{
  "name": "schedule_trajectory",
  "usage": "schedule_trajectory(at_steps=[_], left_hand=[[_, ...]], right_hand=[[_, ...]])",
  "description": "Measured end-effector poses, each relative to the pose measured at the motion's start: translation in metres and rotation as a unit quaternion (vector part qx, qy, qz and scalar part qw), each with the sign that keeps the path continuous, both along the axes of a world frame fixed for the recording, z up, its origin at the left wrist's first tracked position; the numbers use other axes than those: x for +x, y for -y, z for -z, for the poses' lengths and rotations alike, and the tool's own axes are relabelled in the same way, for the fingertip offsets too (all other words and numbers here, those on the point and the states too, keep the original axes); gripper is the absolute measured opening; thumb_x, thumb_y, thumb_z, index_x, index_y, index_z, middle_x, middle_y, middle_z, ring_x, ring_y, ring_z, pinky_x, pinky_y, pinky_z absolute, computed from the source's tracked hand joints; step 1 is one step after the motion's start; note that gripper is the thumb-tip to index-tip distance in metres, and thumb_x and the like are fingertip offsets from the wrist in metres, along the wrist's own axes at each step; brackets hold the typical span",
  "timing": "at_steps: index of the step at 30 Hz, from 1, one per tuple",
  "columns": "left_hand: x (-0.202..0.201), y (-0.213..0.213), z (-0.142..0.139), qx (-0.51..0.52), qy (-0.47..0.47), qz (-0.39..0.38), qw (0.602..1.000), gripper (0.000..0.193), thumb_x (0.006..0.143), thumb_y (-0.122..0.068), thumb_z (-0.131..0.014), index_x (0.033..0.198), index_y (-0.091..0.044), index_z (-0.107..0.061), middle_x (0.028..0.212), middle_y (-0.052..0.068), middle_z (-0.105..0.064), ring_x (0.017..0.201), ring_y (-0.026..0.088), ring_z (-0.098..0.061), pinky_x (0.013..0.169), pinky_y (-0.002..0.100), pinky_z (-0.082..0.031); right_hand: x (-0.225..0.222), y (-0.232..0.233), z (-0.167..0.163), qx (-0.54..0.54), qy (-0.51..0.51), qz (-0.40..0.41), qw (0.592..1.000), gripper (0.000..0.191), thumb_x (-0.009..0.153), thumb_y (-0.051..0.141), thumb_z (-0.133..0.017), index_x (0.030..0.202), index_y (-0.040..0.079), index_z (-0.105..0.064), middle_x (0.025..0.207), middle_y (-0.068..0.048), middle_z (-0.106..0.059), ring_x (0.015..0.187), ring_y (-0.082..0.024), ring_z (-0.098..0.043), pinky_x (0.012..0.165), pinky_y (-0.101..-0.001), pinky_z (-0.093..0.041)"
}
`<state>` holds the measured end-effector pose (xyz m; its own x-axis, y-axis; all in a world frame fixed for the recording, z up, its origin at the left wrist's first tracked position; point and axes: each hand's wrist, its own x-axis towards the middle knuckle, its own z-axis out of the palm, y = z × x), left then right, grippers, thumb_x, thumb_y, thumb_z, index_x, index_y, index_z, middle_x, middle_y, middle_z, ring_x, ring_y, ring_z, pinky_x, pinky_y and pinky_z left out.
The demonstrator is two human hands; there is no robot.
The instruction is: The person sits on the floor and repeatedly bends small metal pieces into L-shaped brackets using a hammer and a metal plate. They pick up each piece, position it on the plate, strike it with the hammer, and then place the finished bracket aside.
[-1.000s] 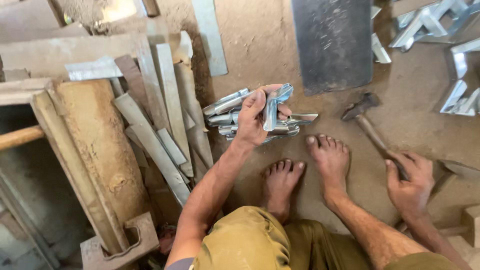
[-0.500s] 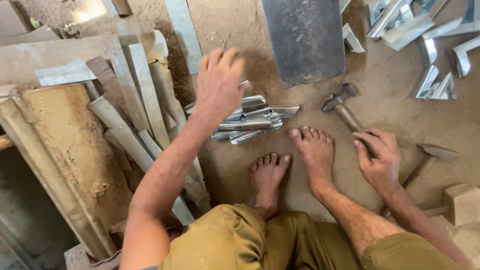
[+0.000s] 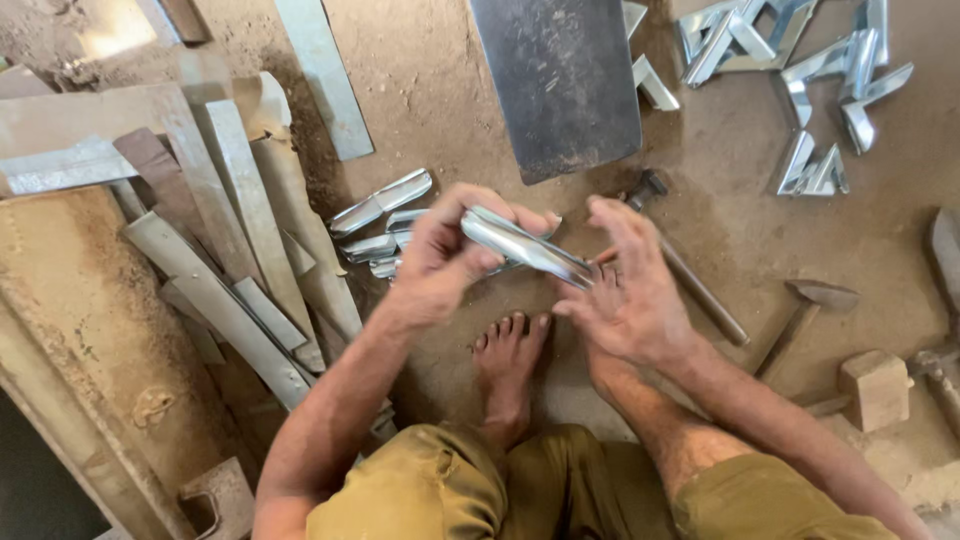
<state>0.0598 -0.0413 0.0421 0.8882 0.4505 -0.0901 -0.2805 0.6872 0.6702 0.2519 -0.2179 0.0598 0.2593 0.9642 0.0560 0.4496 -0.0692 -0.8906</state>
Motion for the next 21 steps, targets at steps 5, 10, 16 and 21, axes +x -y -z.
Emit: schedule_trajectory(at_steps=[5,10,16,21], left_hand=[[0.021,0.042,0.019,-0.148,0.015,-0.044,0.988,0.040,0.102,-0.023,-0.067,0.136,-0.005,-0.054,0.136,0.014,-0.067,0.136,0.026,-0.062,0.115,0.041,-0.053],[0.043,0.067,0.036,-0.143,-0.103,-0.149,0.973,0.025,0.114,-0.019,-0.058,0.123,0.004,-0.061,0.119,0.023,-0.072,0.115,0.033,-0.072,0.104,0.047,-0.059],[0.060,0.068,0.042,-0.144,-0.147,-0.161,0.965,0.022,0.111,-0.019,-0.054,0.115,0.002,-0.058,0.112,0.021,-0.072,0.101,0.029,-0.074,0.090,0.040,-0.063],[0.065,0.068,0.019,0.230,-0.260,-0.113,0.931,0.020,0.109,-0.021,-0.054,0.111,-0.001,-0.056,0.092,0.012,-0.076,0.080,0.021,-0.077,0.070,0.030,-0.063]], right_hand=[[-0.004,-0.014,-0.018,-0.146,0.066,-0.007,0.987,0.042,0.092,0.019,-0.076,0.127,0.000,-0.063,0.111,-0.022,-0.071,0.098,-0.037,-0.072,0.083,-0.0414,-0.058],[-0.007,-0.009,-0.014,-0.136,0.100,-0.006,0.986,0.042,0.089,0.015,-0.074,0.126,-0.002,-0.063,0.103,-0.021,-0.071,0.090,-0.038,-0.071,0.076,-0.0432,-0.057],[-0.009,-0.006,-0.004,-0.140,0.186,-0.036,0.972,0.030,0.090,0.012,-0.073,0.113,-0.006,-0.065,0.080,-0.017,-0.066,0.066,-0.033,-0.066,0.058,-0.0430,-0.052],[-0.007,-0.003,0.000,-0.155,0.177,-0.054,0.970,0.019,0.088,0.014,-0.075,0.087,0.001,-0.062,0.069,-0.015,-0.063,0.060,-0.033,-0.063,0.055,-0.0444,-0.049]])
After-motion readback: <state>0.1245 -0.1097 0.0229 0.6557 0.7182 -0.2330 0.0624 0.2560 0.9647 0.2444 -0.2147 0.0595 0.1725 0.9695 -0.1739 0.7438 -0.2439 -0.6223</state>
